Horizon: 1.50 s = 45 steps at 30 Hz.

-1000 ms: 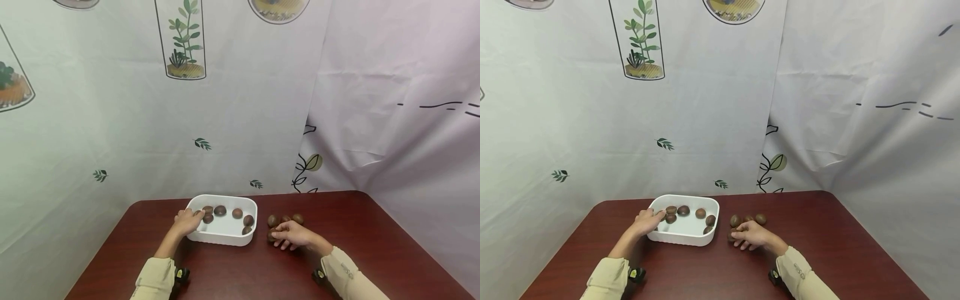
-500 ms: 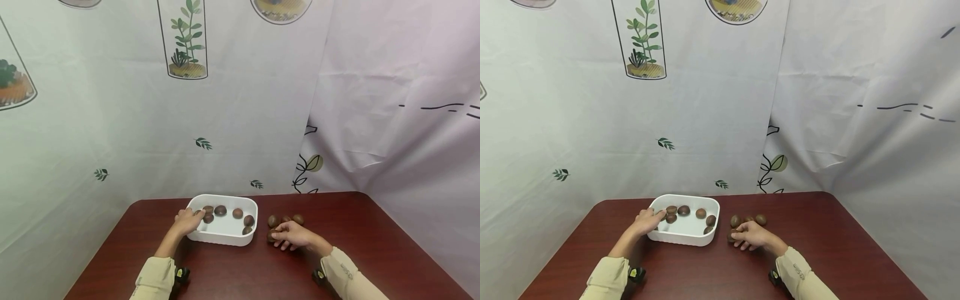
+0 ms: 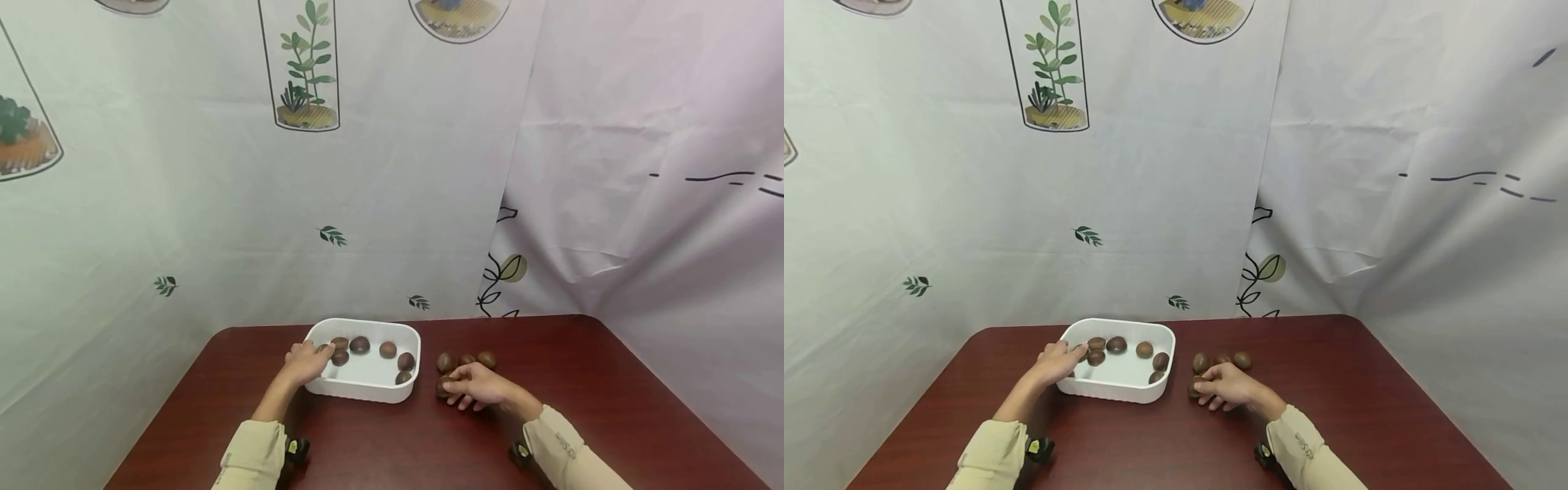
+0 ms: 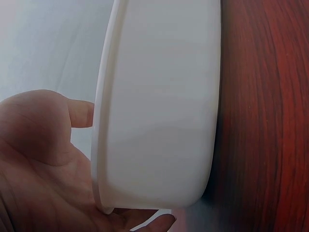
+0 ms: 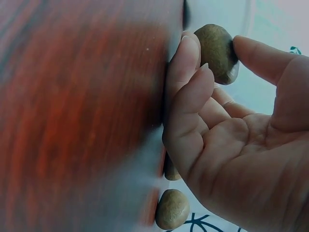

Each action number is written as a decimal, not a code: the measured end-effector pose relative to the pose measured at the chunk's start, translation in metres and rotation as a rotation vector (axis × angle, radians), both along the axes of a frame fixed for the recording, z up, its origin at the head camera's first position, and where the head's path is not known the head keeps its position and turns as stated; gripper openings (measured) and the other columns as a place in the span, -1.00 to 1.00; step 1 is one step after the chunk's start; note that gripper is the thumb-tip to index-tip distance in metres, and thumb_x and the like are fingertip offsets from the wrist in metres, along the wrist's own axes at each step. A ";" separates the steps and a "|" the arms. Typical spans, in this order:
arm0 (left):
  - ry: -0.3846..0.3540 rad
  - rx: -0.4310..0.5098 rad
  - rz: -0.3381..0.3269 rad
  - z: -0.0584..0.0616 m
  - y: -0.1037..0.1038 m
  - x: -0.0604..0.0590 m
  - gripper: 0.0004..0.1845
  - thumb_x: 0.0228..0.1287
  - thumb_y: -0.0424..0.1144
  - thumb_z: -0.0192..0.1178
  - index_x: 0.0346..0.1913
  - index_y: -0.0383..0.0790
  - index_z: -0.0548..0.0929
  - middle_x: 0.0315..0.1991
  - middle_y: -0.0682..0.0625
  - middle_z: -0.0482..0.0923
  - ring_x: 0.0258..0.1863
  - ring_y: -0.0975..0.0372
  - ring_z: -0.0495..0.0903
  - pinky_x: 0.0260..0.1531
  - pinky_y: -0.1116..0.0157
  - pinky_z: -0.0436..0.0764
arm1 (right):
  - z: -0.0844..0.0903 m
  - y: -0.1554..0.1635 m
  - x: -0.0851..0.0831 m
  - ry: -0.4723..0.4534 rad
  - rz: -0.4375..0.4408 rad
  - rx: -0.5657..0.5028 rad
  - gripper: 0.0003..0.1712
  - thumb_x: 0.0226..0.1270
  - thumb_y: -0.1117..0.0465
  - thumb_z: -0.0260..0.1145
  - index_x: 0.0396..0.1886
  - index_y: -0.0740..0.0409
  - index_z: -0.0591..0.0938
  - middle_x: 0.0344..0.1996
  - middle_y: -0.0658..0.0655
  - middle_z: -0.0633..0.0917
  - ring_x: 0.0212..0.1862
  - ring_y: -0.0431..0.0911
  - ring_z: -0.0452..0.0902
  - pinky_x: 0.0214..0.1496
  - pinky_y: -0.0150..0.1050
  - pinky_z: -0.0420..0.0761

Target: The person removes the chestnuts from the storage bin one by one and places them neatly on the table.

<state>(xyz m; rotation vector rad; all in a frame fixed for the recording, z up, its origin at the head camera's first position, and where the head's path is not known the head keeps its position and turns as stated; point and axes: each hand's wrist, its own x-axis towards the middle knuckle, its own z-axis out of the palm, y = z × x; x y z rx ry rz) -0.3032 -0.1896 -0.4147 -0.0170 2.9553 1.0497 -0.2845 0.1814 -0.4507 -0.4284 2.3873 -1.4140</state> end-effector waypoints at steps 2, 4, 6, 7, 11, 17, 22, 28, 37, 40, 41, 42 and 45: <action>0.000 -0.002 0.000 0.000 0.000 0.000 -0.28 0.46 0.04 -0.06 0.21 -0.71 0.36 0.17 -0.60 0.25 0.22 -0.41 0.21 0.16 -0.24 0.29 | 0.000 0.000 0.001 0.000 -0.001 0.002 -0.68 0.41 0.05 0.29 -0.10 0.24 0.61 -0.40 0.10 0.77 -0.49 -0.14 0.66 -0.58 -0.30 0.47; 0.003 -0.003 -0.001 0.001 0.000 0.000 -0.28 0.46 0.04 -0.06 0.21 -0.71 0.36 0.17 -0.60 0.26 0.21 -0.41 0.22 0.15 -0.24 0.29 | 0.000 0.000 0.002 0.002 -0.003 0.002 -0.69 0.41 0.06 0.30 -0.10 0.24 0.61 -0.41 0.10 0.77 -0.49 -0.14 0.66 -0.58 -0.30 0.47; 0.003 -0.004 -0.003 0.001 0.000 0.000 -0.28 0.46 0.04 -0.06 0.20 -0.71 0.37 0.16 -0.60 0.26 0.21 -0.40 0.22 0.15 -0.24 0.29 | 0.001 -0.001 0.003 0.003 -0.004 0.002 -0.69 0.40 0.06 0.30 -0.11 0.24 0.61 -0.42 0.11 0.77 -0.49 -0.14 0.66 -0.58 -0.30 0.47; 0.002 -0.005 -0.003 0.001 0.000 0.000 -0.28 0.46 0.04 -0.06 0.20 -0.71 0.37 0.16 -0.60 0.26 0.21 -0.40 0.22 0.15 -0.24 0.29 | 0.001 -0.001 0.003 0.004 -0.003 0.002 -0.69 0.40 0.07 0.31 -0.12 0.24 0.61 -0.42 0.12 0.77 -0.49 -0.14 0.66 -0.58 -0.30 0.46; 0.004 -0.004 -0.003 0.001 0.000 0.000 -0.29 0.47 0.03 -0.06 0.19 -0.70 0.37 0.16 -0.60 0.26 0.20 -0.40 0.23 0.15 -0.24 0.30 | 0.002 -0.001 0.005 0.012 0.000 0.006 -0.71 0.39 0.08 0.32 -0.16 0.24 0.62 -0.44 0.12 0.76 -0.49 -0.13 0.66 -0.58 -0.29 0.46; 0.006 -0.012 -0.005 0.000 -0.001 0.000 -0.30 0.47 0.04 -0.06 0.19 -0.69 0.38 0.16 -0.59 0.27 0.19 -0.40 0.23 0.14 -0.23 0.31 | 0.003 -0.002 0.008 0.010 0.000 0.020 -0.73 0.37 0.10 0.33 -0.22 0.24 0.60 -0.47 0.12 0.75 -0.48 -0.13 0.66 -0.57 -0.28 0.49; 0.021 -0.016 -0.010 0.000 -0.001 -0.001 -0.32 0.46 0.03 -0.06 0.15 -0.68 0.42 0.13 -0.58 0.31 0.17 -0.40 0.25 0.12 -0.23 0.31 | 0.003 -0.002 0.010 0.007 -0.003 0.033 -0.72 0.37 0.08 0.33 -0.24 0.24 0.60 -0.48 0.12 0.75 -0.48 -0.12 0.66 -0.57 -0.27 0.48; 0.017 -0.012 -0.009 0.001 -0.001 -0.002 -0.30 0.45 0.03 -0.05 0.16 -0.70 0.40 0.13 -0.58 0.30 0.18 -0.40 0.24 0.14 -0.23 0.30 | 0.006 0.001 0.014 -0.005 -0.017 0.050 -0.73 0.37 0.09 0.33 -0.25 0.24 0.58 -0.50 0.13 0.75 -0.50 -0.13 0.65 -0.57 -0.28 0.48; -0.001 -0.016 -0.016 0.003 -0.001 -0.002 -0.29 0.47 0.04 -0.07 0.18 -0.72 0.37 0.18 -0.59 0.25 0.20 -0.39 0.22 0.15 -0.22 0.29 | 0.008 0.005 0.016 -0.035 -0.025 0.063 -0.71 0.38 0.07 0.32 -0.22 0.24 0.59 -0.53 0.10 0.74 -0.54 -0.17 0.63 -0.58 -0.32 0.48; -0.008 -0.019 -0.010 0.002 -0.002 -0.002 -0.27 0.46 0.04 -0.06 0.19 -0.72 0.36 0.17 -0.59 0.26 0.19 -0.39 0.23 0.15 -0.22 0.31 | 0.007 0.006 0.016 -0.055 -0.036 0.070 -0.71 0.37 0.06 0.32 -0.21 0.23 0.60 -0.54 0.08 0.73 -0.56 -0.18 0.62 -0.58 -0.33 0.48; -0.010 -0.020 -0.009 0.001 -0.002 -0.002 -0.27 0.46 0.04 -0.06 0.19 -0.72 0.37 0.16 -0.59 0.26 0.19 -0.38 0.23 0.15 -0.22 0.31 | 0.006 0.006 0.017 -0.060 -0.040 0.071 -0.71 0.37 0.05 0.32 -0.21 0.23 0.60 -0.55 0.07 0.72 -0.56 -0.18 0.62 -0.58 -0.33 0.48; -0.010 -0.020 -0.007 0.001 -0.002 -0.002 -0.27 0.45 0.04 -0.06 0.19 -0.72 0.37 0.16 -0.59 0.26 0.19 -0.38 0.23 0.15 -0.22 0.30 | 0.006 0.007 0.017 -0.065 -0.042 0.071 -0.70 0.37 0.05 0.33 -0.21 0.22 0.60 -0.55 0.07 0.72 -0.57 -0.18 0.62 -0.58 -0.33 0.48; -0.008 -0.021 -0.008 -0.001 -0.002 -0.002 -0.28 0.45 0.04 -0.06 0.20 -0.71 0.37 0.16 -0.59 0.26 0.19 -0.39 0.22 0.15 -0.23 0.30 | 0.005 0.009 0.018 -0.067 -0.053 0.078 -0.69 0.35 0.03 0.34 -0.20 0.21 0.60 -0.56 0.08 0.72 -0.58 -0.18 0.63 -0.60 -0.35 0.47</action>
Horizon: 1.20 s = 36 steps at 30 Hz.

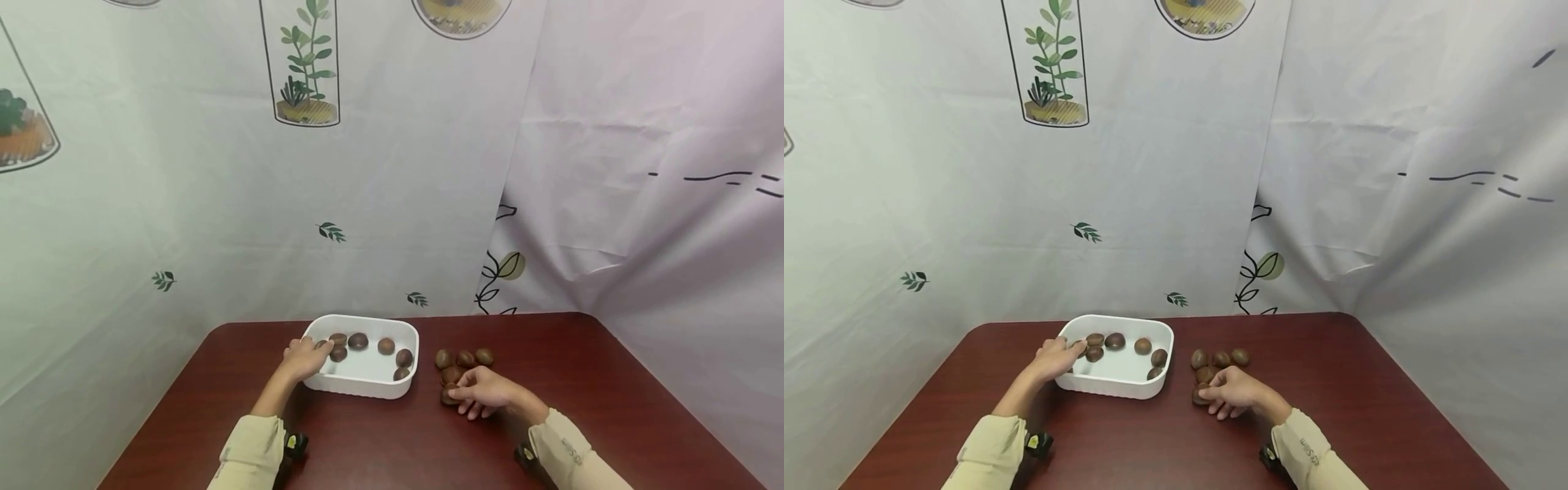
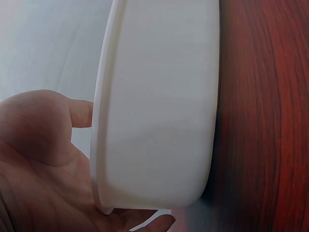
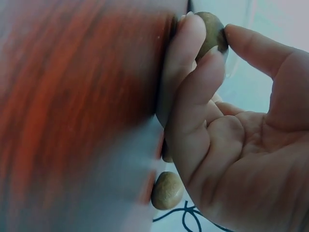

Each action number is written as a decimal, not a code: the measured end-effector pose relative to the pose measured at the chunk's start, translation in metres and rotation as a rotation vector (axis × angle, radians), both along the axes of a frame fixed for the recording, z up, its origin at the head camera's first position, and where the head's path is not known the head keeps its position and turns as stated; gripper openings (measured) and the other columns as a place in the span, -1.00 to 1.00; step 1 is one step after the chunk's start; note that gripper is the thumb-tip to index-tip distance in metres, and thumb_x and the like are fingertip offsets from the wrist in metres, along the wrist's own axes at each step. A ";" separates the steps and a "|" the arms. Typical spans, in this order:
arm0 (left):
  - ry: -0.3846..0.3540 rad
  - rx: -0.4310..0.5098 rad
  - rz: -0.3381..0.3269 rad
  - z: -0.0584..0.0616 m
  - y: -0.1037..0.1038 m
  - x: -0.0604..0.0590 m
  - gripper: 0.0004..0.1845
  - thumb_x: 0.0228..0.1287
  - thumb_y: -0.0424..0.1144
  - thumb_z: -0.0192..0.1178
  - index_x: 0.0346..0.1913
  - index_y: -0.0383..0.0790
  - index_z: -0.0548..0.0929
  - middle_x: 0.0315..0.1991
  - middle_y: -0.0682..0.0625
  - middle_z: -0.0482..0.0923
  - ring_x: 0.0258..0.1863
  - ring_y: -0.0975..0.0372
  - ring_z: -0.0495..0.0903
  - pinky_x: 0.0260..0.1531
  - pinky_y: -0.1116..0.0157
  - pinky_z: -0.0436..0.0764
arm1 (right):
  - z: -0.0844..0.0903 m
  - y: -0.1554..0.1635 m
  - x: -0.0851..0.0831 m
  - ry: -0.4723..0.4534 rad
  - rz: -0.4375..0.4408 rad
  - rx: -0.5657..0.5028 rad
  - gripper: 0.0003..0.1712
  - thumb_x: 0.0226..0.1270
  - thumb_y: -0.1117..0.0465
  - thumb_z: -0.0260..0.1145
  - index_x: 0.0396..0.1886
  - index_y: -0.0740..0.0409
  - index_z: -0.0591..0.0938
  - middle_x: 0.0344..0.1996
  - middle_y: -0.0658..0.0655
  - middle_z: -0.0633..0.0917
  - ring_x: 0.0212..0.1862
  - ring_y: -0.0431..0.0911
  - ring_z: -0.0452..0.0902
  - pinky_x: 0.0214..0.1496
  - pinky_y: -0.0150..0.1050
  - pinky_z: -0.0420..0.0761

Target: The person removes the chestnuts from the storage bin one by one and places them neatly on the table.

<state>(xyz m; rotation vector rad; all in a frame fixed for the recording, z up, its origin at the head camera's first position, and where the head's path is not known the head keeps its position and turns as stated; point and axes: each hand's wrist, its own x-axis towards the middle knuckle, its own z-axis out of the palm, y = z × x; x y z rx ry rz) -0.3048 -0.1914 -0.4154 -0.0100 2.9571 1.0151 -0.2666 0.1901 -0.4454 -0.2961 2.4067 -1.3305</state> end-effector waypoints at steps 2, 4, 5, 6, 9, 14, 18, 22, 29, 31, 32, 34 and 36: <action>0.000 0.004 -0.003 -0.001 -0.001 0.000 -0.27 0.45 0.04 -0.06 0.21 -0.71 0.36 0.17 -0.59 0.25 0.20 -0.39 0.21 0.15 -0.23 0.29 | 0.001 0.000 0.000 0.001 -0.009 0.005 -0.68 0.34 0.03 0.35 -0.19 0.22 0.59 -0.56 0.10 0.73 -0.59 -0.17 0.64 -0.63 -0.37 0.47; 0.003 0.006 -0.006 -0.003 -0.002 -0.001 -0.28 0.45 0.04 -0.06 0.21 -0.70 0.36 0.17 -0.59 0.25 0.20 -0.40 0.21 0.15 -0.23 0.29 | 0.002 0.001 0.000 -0.001 -0.019 0.012 -0.66 0.33 0.03 0.36 -0.18 0.23 0.58 -0.55 0.13 0.74 -0.61 -0.16 0.64 -0.65 -0.38 0.45; 0.004 0.008 -0.008 -0.003 -0.002 -0.001 -0.27 0.45 0.04 -0.06 0.21 -0.70 0.36 0.17 -0.58 0.25 0.20 -0.40 0.22 0.14 -0.23 0.29 | 0.003 0.002 0.000 -0.004 -0.023 0.013 -0.65 0.33 0.03 0.37 -0.16 0.23 0.56 -0.54 0.14 0.74 -0.62 -0.15 0.64 -0.66 -0.39 0.44; 0.005 0.010 -0.010 -0.003 -0.003 -0.002 -0.28 0.45 0.04 -0.06 0.21 -0.70 0.36 0.17 -0.58 0.25 0.20 -0.40 0.22 0.14 -0.23 0.29 | 0.004 0.002 0.001 -0.006 -0.029 0.014 -0.64 0.32 0.03 0.37 -0.16 0.23 0.55 -0.54 0.15 0.74 -0.64 -0.15 0.63 -0.67 -0.39 0.44; 0.019 0.002 -0.014 -0.001 -0.001 -0.003 -0.29 0.45 0.03 -0.05 0.21 -0.70 0.36 0.16 -0.58 0.27 0.19 -0.40 0.23 0.14 -0.22 0.30 | 0.010 0.004 0.002 0.008 -0.048 0.022 -0.67 0.33 0.04 0.36 -0.18 0.22 0.55 -0.59 0.14 0.72 -0.69 -0.19 0.57 -0.70 -0.40 0.40; 0.029 -0.006 -0.016 0.003 0.003 -0.004 -0.28 0.43 0.02 -0.04 0.22 -0.71 0.34 0.15 -0.59 0.27 0.18 -0.40 0.23 0.14 -0.21 0.30 | 0.033 -0.004 0.000 0.200 -0.113 0.034 -0.80 0.33 0.17 0.34 -0.31 0.25 0.61 -0.73 0.06 0.60 -0.75 -0.22 0.44 -0.72 -0.36 0.38; 0.017 0.000 -0.008 0.002 0.001 -0.005 -0.27 0.44 0.02 -0.04 0.23 -0.72 0.33 0.16 -0.60 0.24 0.20 -0.41 0.20 0.15 -0.23 0.28 | 0.054 -0.025 -0.008 0.280 -0.109 -0.016 -0.84 0.31 0.23 0.33 -0.31 0.29 0.65 -0.68 0.06 0.60 -0.71 -0.20 0.45 -0.68 -0.33 0.41; 0.013 -0.006 0.001 -0.003 -0.001 -0.004 -0.27 0.44 0.03 -0.04 0.23 -0.71 0.34 0.17 -0.61 0.24 0.21 -0.41 0.20 0.15 -0.24 0.29 | 0.063 -0.058 -0.017 0.209 -0.033 -0.118 -0.83 0.32 0.27 0.32 -0.23 0.34 0.62 -0.56 0.14 0.66 -0.58 -0.17 0.51 -0.59 -0.30 0.46; 0.027 0.002 0.003 -0.003 0.000 -0.002 -0.25 0.43 0.02 -0.02 0.24 -0.73 0.31 0.20 -0.61 0.22 0.22 -0.42 0.19 0.18 -0.25 0.26 | 0.057 -0.118 -0.034 0.190 0.057 -0.150 -0.75 0.28 0.27 0.35 -0.13 0.36 0.65 -0.38 0.20 0.74 -0.37 -0.05 0.69 -0.39 -0.19 0.67; 0.030 0.003 0.003 -0.004 0.001 -0.002 -0.25 0.43 0.02 -0.02 0.24 -0.73 0.31 0.20 -0.62 0.22 0.23 -0.43 0.19 0.18 -0.25 0.26 | 0.053 -0.133 -0.037 0.168 0.082 -0.157 -0.71 0.26 0.27 0.35 -0.09 0.36 0.65 -0.31 0.19 0.75 -0.28 0.04 0.73 -0.34 -0.14 0.69; 0.031 0.002 0.002 -0.004 0.001 -0.002 -0.26 0.43 0.02 -0.03 0.25 -0.73 0.30 0.21 -0.62 0.22 0.23 -0.43 0.19 0.19 -0.25 0.26 | 0.051 -0.141 -0.037 0.160 0.091 -0.163 -0.70 0.25 0.27 0.34 -0.07 0.37 0.65 -0.28 0.21 0.75 -0.25 0.08 0.73 -0.32 -0.12 0.69; 0.029 0.002 0.000 -0.004 0.001 -0.002 -0.26 0.44 0.02 -0.03 0.25 -0.73 0.30 0.21 -0.62 0.22 0.23 -0.43 0.18 0.18 -0.24 0.26 | 0.047 -0.155 -0.038 0.137 0.091 -0.177 -0.66 0.25 0.27 0.34 -0.04 0.38 0.64 -0.25 0.21 0.76 -0.21 0.12 0.74 -0.32 -0.15 0.69; 0.022 0.001 -0.003 -0.003 0.001 -0.002 -0.26 0.44 0.02 -0.04 0.25 -0.73 0.30 0.21 -0.62 0.21 0.23 -0.44 0.18 0.17 -0.25 0.27 | 0.041 -0.170 -0.038 0.119 0.077 -0.184 -0.63 0.24 0.26 0.35 0.00 0.38 0.64 -0.23 0.20 0.76 -0.23 0.09 0.74 -0.33 -0.20 0.68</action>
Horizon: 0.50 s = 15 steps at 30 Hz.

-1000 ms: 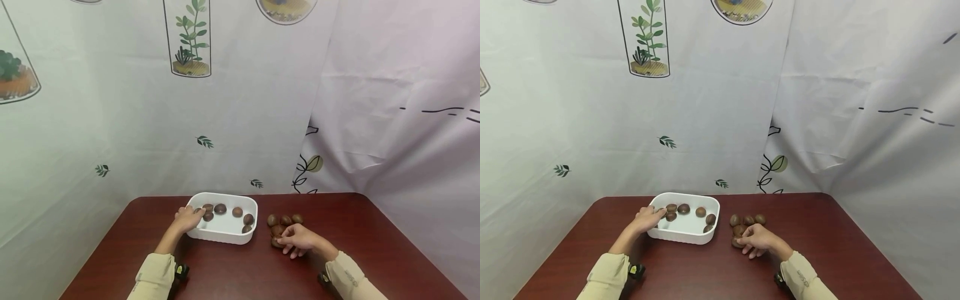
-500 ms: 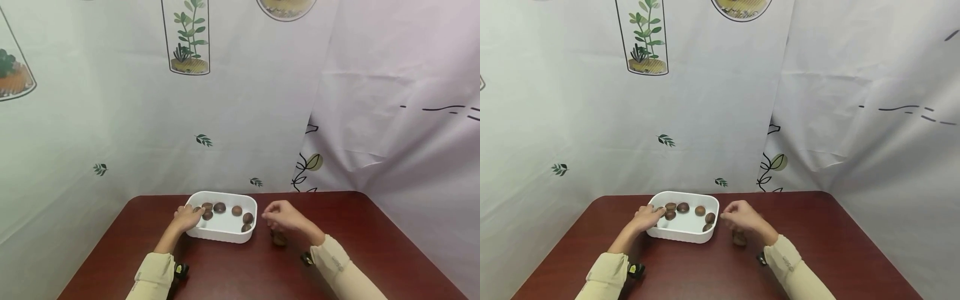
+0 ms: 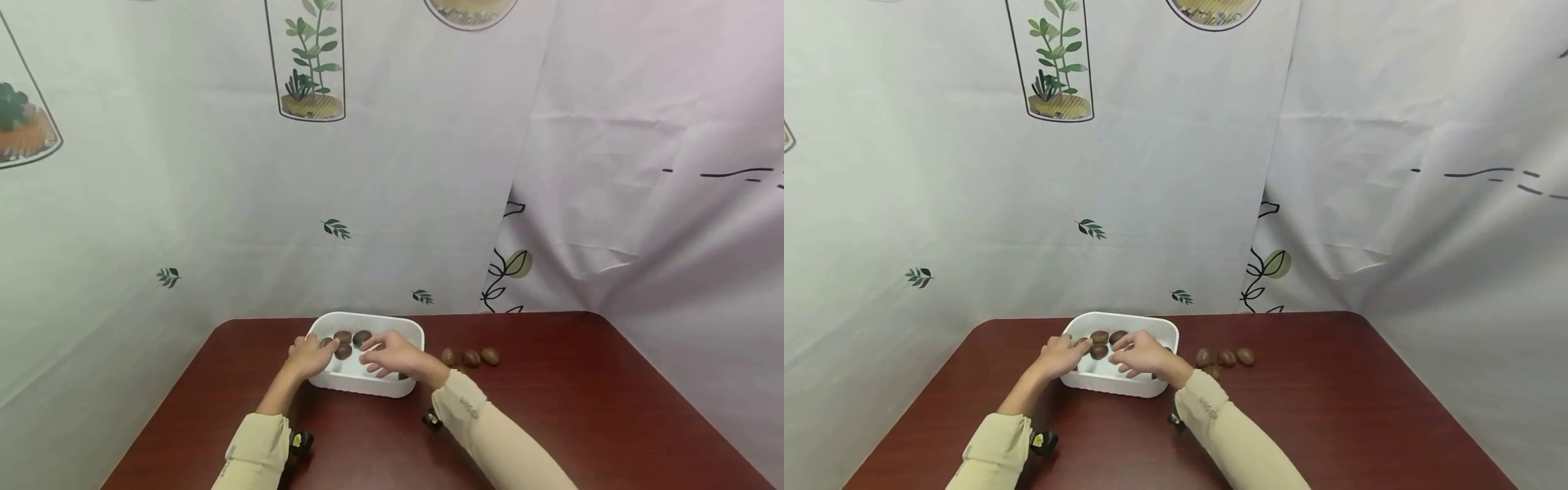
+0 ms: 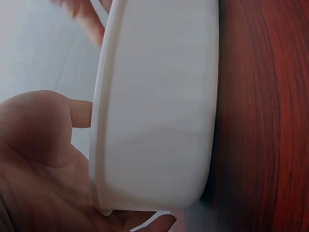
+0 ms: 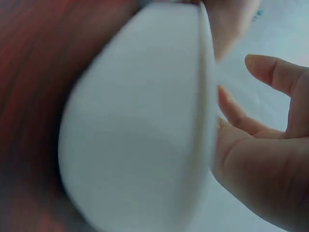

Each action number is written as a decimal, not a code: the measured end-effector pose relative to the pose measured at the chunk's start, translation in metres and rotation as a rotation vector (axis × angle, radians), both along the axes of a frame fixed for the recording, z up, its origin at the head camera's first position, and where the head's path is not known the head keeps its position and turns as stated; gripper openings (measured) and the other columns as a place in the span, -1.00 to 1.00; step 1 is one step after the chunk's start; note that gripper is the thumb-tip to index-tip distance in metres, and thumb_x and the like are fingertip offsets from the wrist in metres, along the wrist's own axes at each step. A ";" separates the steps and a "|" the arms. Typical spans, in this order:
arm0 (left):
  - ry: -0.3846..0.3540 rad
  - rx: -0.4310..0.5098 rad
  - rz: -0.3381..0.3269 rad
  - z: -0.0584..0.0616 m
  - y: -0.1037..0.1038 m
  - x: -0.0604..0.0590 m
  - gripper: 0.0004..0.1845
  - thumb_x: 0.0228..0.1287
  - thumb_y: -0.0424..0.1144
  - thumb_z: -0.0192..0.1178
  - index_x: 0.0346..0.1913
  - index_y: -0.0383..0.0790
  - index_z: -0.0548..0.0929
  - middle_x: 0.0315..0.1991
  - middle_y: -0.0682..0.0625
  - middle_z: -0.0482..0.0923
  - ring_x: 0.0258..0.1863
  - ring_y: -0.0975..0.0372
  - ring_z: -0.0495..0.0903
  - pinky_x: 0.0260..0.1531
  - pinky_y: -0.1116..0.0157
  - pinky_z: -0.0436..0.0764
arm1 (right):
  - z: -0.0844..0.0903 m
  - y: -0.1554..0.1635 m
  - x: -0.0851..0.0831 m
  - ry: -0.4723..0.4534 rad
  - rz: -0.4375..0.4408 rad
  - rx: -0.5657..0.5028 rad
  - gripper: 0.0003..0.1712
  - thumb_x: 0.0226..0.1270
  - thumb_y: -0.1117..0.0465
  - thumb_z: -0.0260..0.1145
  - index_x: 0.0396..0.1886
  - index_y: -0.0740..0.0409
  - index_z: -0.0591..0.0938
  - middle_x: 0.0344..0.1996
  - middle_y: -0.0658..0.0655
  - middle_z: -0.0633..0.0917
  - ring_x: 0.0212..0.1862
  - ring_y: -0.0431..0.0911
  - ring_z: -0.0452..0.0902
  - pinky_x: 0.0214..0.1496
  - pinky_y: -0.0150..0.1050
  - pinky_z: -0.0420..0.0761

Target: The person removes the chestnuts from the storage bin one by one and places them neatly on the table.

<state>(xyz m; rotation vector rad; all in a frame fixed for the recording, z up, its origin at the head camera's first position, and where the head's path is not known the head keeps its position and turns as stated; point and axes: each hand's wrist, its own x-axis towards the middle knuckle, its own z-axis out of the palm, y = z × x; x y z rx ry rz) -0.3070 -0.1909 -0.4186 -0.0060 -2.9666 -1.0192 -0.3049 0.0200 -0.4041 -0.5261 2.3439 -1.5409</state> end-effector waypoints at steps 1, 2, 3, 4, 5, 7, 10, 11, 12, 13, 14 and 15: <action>-0.003 0.001 -0.002 0.000 0.000 0.000 -0.26 0.45 0.02 -0.04 0.25 -0.73 0.31 0.21 -0.62 0.21 0.23 -0.44 0.18 0.17 -0.25 0.27 | -0.003 -0.007 0.000 -0.009 -0.009 -0.003 -0.62 0.24 0.26 0.36 0.02 0.37 0.64 -0.22 0.20 0.76 -0.23 0.07 0.74 -0.33 -0.22 0.67; -0.006 0.004 -0.003 0.001 0.000 0.000 -0.26 0.45 0.02 -0.04 0.25 -0.73 0.31 0.21 -0.63 0.20 0.23 -0.45 0.18 0.16 -0.26 0.27 | -0.005 -0.014 -0.001 -0.019 -0.016 -0.004 -0.61 0.25 0.26 0.36 0.04 0.37 0.64 -0.20 0.19 0.75 -0.22 0.05 0.74 -0.32 -0.23 0.66; -0.012 0.007 -0.003 0.001 -0.001 0.000 -0.26 0.45 0.02 -0.04 0.25 -0.72 0.31 0.22 -0.63 0.19 0.23 -0.44 0.17 0.16 -0.27 0.27 | -0.007 -0.020 -0.001 -0.026 -0.021 -0.005 -0.60 0.26 0.25 0.35 0.05 0.36 0.63 -0.16 0.18 0.74 -0.21 0.03 0.74 -0.29 -0.24 0.66; -0.016 0.009 -0.002 0.001 -0.001 -0.001 -0.26 0.45 0.02 -0.04 0.25 -0.72 0.31 0.22 -0.63 0.19 0.24 -0.45 0.17 0.16 -0.27 0.27 | -0.009 -0.026 -0.002 -0.036 -0.027 -0.007 -0.59 0.26 0.25 0.35 0.07 0.35 0.63 -0.11 0.18 0.72 -0.19 0.03 0.73 -0.25 -0.24 0.65; -0.019 0.009 -0.003 0.001 -0.001 -0.001 -0.26 0.45 0.03 -0.05 0.24 -0.72 0.32 0.22 -0.62 0.19 0.24 -0.44 0.17 0.15 -0.27 0.27 | -0.011 -0.032 -0.003 -0.044 -0.032 -0.010 -0.58 0.27 0.25 0.34 0.08 0.36 0.63 -0.07 0.18 0.70 -0.17 0.04 0.73 -0.21 -0.23 0.65; -0.019 0.011 -0.002 0.000 0.000 -0.002 -0.28 0.45 0.03 -0.04 0.22 -0.71 0.35 0.20 -0.61 0.20 0.22 -0.44 0.18 0.13 -0.27 0.28 | -0.015 -0.041 -0.006 -0.053 -0.039 -0.019 -0.58 0.27 0.27 0.30 0.10 0.36 0.62 0.00 0.21 0.66 -0.14 0.07 0.72 -0.12 -0.18 0.65; -0.012 0.014 -0.001 -0.002 0.000 -0.003 -0.30 0.45 0.04 -0.04 0.18 -0.68 0.40 0.17 -0.59 0.24 0.20 -0.42 0.20 0.09 -0.25 0.31 | -0.021 -0.054 -0.012 -0.073 -0.032 -0.037 -0.62 0.27 0.29 0.27 0.06 0.36 0.63 -0.04 0.15 0.64 -0.17 0.00 0.68 -0.08 -0.20 0.62; -0.010 0.018 -0.003 -0.002 0.000 -0.003 -0.30 0.44 0.04 -0.04 0.16 -0.68 0.41 0.16 -0.59 0.25 0.19 -0.41 0.21 0.08 -0.24 0.32 | -0.023 -0.057 -0.014 -0.082 -0.026 -0.042 -0.64 0.26 0.29 0.27 0.03 0.35 0.65 -0.11 0.12 0.65 -0.21 -0.05 0.65 -0.12 -0.24 0.60; -0.007 0.022 -0.002 -0.003 0.000 -0.003 -0.31 0.44 0.04 -0.03 0.15 -0.67 0.42 0.14 -0.58 0.26 0.18 -0.40 0.22 0.08 -0.23 0.33 | -0.025 -0.061 -0.016 -0.087 -0.020 -0.051 -0.67 0.24 0.31 0.27 -0.01 0.34 0.66 -0.19 0.08 0.64 -0.26 -0.10 0.61 -0.17 -0.29 0.58; -0.005 0.027 -0.001 -0.003 0.001 -0.003 -0.31 0.44 0.05 -0.02 0.14 -0.67 0.43 0.13 -0.58 0.27 0.18 -0.39 0.22 0.07 -0.22 0.34 | -0.028 -0.064 -0.018 -0.097 -0.013 -0.063 -0.70 0.23 0.32 0.27 -0.05 0.32 0.67 -0.27 0.05 0.63 -0.30 -0.14 0.56 -0.22 -0.33 0.54; -0.002 0.028 -0.002 -0.003 0.001 -0.003 -0.33 0.44 0.04 -0.01 0.13 -0.66 0.45 0.12 -0.57 0.28 0.17 -0.38 0.23 0.06 -0.22 0.34 | -0.029 -0.066 -0.020 -0.101 -0.002 -0.071 -0.73 0.22 0.34 0.26 -0.09 0.31 0.67 -0.33 0.03 0.61 -0.33 -0.17 0.51 -0.25 -0.37 0.50; 0.001 0.028 0.000 -0.003 0.002 -0.003 -0.34 0.44 0.04 -0.01 0.11 -0.64 0.46 0.11 -0.56 0.29 0.17 -0.38 0.23 0.06 -0.21 0.35 | -0.031 -0.069 -0.022 -0.094 0.008 -0.072 -0.77 0.21 0.35 0.26 -0.14 0.30 0.68 -0.39 0.01 0.58 -0.35 -0.19 0.45 -0.29 -0.39 0.45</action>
